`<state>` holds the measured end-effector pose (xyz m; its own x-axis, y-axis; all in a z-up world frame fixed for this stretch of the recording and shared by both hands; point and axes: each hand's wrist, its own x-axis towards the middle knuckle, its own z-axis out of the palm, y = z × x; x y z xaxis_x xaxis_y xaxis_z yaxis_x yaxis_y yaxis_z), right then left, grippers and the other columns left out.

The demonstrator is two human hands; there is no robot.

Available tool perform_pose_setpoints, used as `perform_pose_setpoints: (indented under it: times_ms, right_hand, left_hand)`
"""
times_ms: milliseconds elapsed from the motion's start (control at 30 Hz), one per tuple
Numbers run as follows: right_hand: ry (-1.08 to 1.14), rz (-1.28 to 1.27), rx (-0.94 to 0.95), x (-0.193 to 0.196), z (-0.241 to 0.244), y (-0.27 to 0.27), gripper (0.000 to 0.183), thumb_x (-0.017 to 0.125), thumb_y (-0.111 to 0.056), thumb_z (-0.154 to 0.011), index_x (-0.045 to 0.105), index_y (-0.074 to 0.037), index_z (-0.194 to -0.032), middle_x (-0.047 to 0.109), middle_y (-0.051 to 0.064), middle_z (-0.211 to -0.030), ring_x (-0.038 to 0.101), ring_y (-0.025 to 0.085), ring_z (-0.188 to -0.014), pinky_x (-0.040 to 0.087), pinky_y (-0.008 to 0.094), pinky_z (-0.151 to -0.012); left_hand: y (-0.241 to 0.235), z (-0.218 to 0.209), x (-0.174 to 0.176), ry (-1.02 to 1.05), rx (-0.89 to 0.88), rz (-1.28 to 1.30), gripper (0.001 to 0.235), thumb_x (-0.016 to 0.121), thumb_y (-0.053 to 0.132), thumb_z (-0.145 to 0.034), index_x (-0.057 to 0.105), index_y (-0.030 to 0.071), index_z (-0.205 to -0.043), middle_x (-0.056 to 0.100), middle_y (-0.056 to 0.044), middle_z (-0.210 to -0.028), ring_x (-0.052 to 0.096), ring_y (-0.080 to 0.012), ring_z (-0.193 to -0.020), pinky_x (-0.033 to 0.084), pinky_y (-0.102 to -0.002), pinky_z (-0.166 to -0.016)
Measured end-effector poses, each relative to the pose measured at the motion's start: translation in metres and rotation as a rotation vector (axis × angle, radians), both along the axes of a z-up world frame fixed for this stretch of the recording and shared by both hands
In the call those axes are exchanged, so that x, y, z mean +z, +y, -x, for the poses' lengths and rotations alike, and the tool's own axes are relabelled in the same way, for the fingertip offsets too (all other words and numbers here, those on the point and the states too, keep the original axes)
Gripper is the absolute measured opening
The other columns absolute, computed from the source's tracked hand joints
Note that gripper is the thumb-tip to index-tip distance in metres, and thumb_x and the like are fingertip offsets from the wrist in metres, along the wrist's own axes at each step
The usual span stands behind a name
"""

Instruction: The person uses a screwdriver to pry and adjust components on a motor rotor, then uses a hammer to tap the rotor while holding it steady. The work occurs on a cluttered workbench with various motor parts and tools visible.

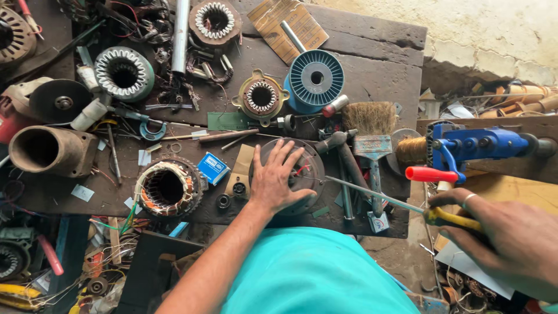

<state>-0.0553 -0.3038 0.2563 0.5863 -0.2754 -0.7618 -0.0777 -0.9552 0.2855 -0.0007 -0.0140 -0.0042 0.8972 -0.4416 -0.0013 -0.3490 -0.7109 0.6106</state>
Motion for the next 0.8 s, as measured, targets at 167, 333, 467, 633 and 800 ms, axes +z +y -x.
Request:
perform_pose_setpoints:
  times_ms: [167,333,467,633,800]
  right_hand:
    - [0.082,0.039,0.025,-0.001,0.004,0.002,0.055,0.059,-0.049,-0.089,0.045,-0.045,-0.143,0.079,0.004,-0.090,0.078,0.026,-0.089,0.062,0.043,-0.087]
    - [0.056,-0.009,0.014,-0.008,0.010,0.003,0.059,0.062,-0.046,-0.087,0.045,-0.042,-0.143,0.078,0.006,-0.091,0.077,0.027,-0.092,0.062,0.044,-0.087]
    - [0.054,0.010,-0.009,-0.010,0.015,0.004,0.059,0.063,-0.045,-0.088,0.047,-0.042,-0.144,0.078,0.006,-0.093,0.077,0.027,-0.093,0.062,0.044,-0.088]
    - [0.034,0.010,-0.036,-0.008,0.013,0.008,0.057,0.062,-0.043,-0.087,0.048,-0.043,-0.143,0.078,0.005,-0.094,0.078,0.027,-0.094,0.062,0.044,-0.089]
    - [0.077,0.019,-0.042,-0.008,0.009,0.010,0.059,0.062,-0.044,-0.088,0.045,-0.042,-0.145,0.078,0.006,-0.093,0.078,0.027,-0.093,0.062,0.044,-0.090]
  left_hand:
    - [-0.009,0.004,-0.003,-0.108,-0.065,-0.080,0.108,0.087,0.065,-0.054,0.051,0.020,-0.145,0.045,-0.007,-0.154,0.030,-0.0262,-0.150,0.008,-0.069,-0.121]
    - [-0.015,0.007,-0.003,-0.123,-0.033,-0.127,0.109,0.088,0.065,-0.052,0.052,0.019,-0.144,0.044,-0.007,-0.154,0.032,-0.0257,-0.149,0.009,-0.069,-0.121]
    - [-0.017,0.009,-0.002,-0.107,-0.038,-0.146,0.109,0.088,0.065,-0.052,0.052,0.019,-0.144,0.044,-0.007,-0.155,0.031,-0.0257,-0.149,0.009,-0.069,-0.121]
    - [-0.018,0.007,-0.003,-0.103,-0.045,-0.165,0.110,0.088,0.065,-0.052,0.052,0.019,-0.145,0.043,-0.007,-0.154,0.031,-0.0255,-0.149,0.008,-0.070,-0.120]
    - [-0.018,0.008,-0.005,-0.097,-0.044,-0.177,0.110,0.087,0.066,-0.053,0.051,0.021,-0.146,0.043,-0.007,-0.155,0.030,-0.0250,-0.149,0.007,-0.069,-0.121]
